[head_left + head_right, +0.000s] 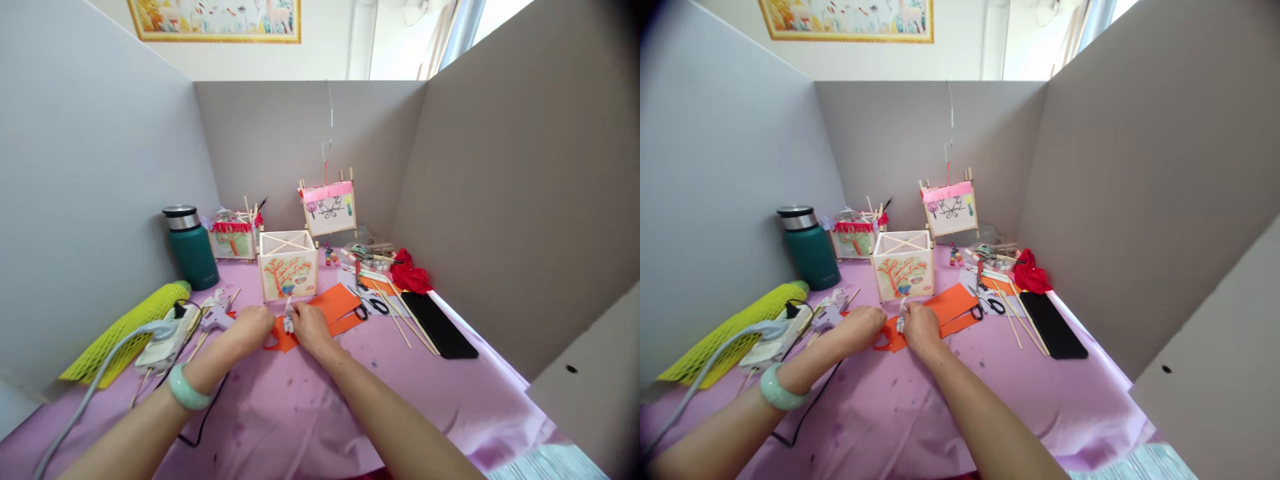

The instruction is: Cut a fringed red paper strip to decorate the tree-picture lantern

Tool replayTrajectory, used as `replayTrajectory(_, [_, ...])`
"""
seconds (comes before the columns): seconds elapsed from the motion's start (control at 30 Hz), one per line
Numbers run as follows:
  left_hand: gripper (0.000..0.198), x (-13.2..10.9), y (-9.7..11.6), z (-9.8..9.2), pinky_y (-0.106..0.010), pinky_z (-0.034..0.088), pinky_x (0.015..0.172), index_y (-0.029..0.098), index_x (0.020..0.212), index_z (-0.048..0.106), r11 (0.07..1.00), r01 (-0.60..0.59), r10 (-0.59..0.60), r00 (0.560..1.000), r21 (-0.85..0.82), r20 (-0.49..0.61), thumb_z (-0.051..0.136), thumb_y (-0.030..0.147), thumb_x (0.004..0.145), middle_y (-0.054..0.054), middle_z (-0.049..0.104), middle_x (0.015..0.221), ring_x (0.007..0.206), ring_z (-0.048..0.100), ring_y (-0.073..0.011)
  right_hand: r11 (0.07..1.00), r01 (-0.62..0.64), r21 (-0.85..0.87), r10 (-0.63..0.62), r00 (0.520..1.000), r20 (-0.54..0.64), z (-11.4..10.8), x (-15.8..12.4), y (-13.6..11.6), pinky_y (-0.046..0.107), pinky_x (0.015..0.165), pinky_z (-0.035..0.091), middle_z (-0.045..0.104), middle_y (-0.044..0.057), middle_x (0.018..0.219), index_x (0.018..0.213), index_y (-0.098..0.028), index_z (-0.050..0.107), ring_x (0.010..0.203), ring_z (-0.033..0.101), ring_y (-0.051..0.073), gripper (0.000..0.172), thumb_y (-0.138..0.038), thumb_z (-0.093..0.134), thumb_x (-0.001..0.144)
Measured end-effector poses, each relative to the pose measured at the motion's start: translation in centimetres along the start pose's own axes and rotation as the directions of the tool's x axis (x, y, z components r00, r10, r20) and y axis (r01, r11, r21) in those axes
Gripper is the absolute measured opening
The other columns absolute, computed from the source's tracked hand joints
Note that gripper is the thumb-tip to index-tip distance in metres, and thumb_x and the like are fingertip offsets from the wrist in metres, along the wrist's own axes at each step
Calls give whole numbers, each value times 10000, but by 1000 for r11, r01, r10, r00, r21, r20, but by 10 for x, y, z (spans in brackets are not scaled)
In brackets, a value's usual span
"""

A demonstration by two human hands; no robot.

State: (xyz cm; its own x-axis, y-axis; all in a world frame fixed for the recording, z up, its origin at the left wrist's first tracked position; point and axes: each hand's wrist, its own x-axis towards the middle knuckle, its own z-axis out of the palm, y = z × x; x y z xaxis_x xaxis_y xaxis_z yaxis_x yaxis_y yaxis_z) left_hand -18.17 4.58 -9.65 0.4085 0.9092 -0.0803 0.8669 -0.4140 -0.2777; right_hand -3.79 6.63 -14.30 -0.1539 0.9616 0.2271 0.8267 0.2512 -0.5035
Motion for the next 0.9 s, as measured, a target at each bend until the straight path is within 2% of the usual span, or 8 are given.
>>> replayTrajectory(0.17, [291, 0, -5, 2, -374, 504, 749, 77, 856, 706, 1000, 1, -1, 1000, -7, 24, 429, 29, 780, -192, 715, 867, 857, 683, -302, 1000, -12, 1, 12, 1000, 2, -2, -1, -1, 260, 628, 360, 730, 81, 870, 906, -188, 676, 796, 652, 201, 225, -255, 462, 890])
replayTrajectory(0.43, [282, 9, -3, 3, -411, 499, 747, 79, 852, 701, 1000, 29, -29, 997, 1, 65, 432, 83, 768, -209, 713, 893, 886, 678, -344, 1000, -17, -1, 17, 1000, 17, -4, -1, -2, 269, 651, 402, 733, 93, 919, 970, -191, 675, 824, 662, 210, 235, -251, 467, 881])
replayTrajectory(0.57, [267, 12, -12, 10, -394, 487, 696, 111, 831, 673, 998, 60, -59, 997, -16, 51, 417, 158, 771, -193, 713, 868, 850, 680, -336, 1000, -24, -1, 24, 999, 33, -7, -2, -3, 270, 657, 416, 734, 88, 919, 971, -197, 675, 821, 667, 207, 235, -276, 474, 879])
replayTrajectory(0.73, [205, 15, -27, 19, -339, 417, 608, 169, 781, 582, 986, 100, -103, 995, -131, -12, 406, 274, 785, -130, 698, 777, 731, 655, -276, 999, -41, -3, 41, 998, 47, -12, -3, -5, 268, 642, 411, 733, 90, 920, 941, -191, 676, 822, 670, 209, 222, -243, 473, 867])
replayTrajectory(0.8, [167, 14, -30, 16, -321, 386, 593, 184, 750, 549, 976, 112, -121, 992, -188, -41, 416, 282, 774, -95, 679, 719, 695, 635, -252, 999, -40, 3, 40, 998, 50, -13, -3, -4, 267, 644, 408, 732, 91, 917, 943, -187, 672, 822, 668, 209, 220, -249, 473, 871])
replayTrajectory(0.9, [101, 8, -33, 6, -288, 357, 577, 198, 651, 506, 919, 111, -147, 987, -377, -67, 473, 265, 720, -36, 635, 627, 641, 603, -207, 999, -22, 24, 21, 999, 50, -12, -4, -2, 257, 662, 400, 727, 89, 929, 968, -184, 663, 828, 659, 198, 222, -256, 469, 888])
